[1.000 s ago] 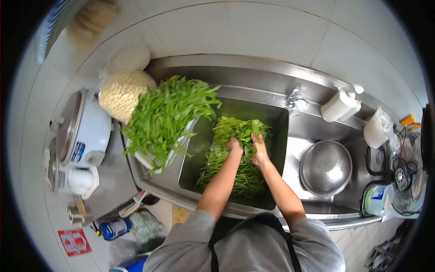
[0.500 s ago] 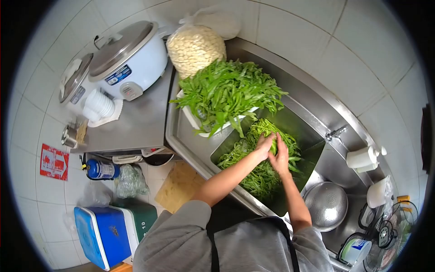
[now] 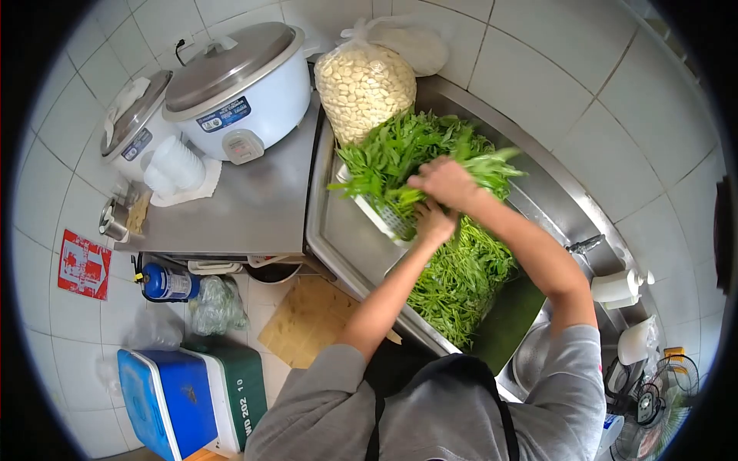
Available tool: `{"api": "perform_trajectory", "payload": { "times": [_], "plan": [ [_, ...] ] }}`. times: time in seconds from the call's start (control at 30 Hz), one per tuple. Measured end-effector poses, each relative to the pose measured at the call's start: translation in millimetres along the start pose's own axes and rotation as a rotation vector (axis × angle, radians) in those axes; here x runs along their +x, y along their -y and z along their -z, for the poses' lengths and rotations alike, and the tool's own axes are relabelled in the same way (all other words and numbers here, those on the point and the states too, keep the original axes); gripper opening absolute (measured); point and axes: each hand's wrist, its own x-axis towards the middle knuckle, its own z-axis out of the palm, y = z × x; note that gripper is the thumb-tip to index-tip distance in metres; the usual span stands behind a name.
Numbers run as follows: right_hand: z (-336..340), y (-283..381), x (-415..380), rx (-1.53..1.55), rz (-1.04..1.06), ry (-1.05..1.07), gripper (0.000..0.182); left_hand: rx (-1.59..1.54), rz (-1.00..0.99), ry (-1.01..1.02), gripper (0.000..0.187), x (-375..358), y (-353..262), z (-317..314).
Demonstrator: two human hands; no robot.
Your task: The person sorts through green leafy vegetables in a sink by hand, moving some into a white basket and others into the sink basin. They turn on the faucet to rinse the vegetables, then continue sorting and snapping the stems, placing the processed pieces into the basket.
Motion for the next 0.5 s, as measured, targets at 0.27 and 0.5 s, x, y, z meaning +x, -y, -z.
{"api": "perform_trajectory", "payload": {
  "times": [0.27, 0.5],
  "plan": [
    [-62, 48, 75, -0.167, 0.380, 0.317, 0.041, 0.199, -0.296, 0.145, 0.057, -1, 27, 0],
    [-45, 41, 77, 0.373, 0.165, 0.461, 0.038, 0.329, -0.339, 0.184, 0.043, -47, 24, 70]
  ]
}}
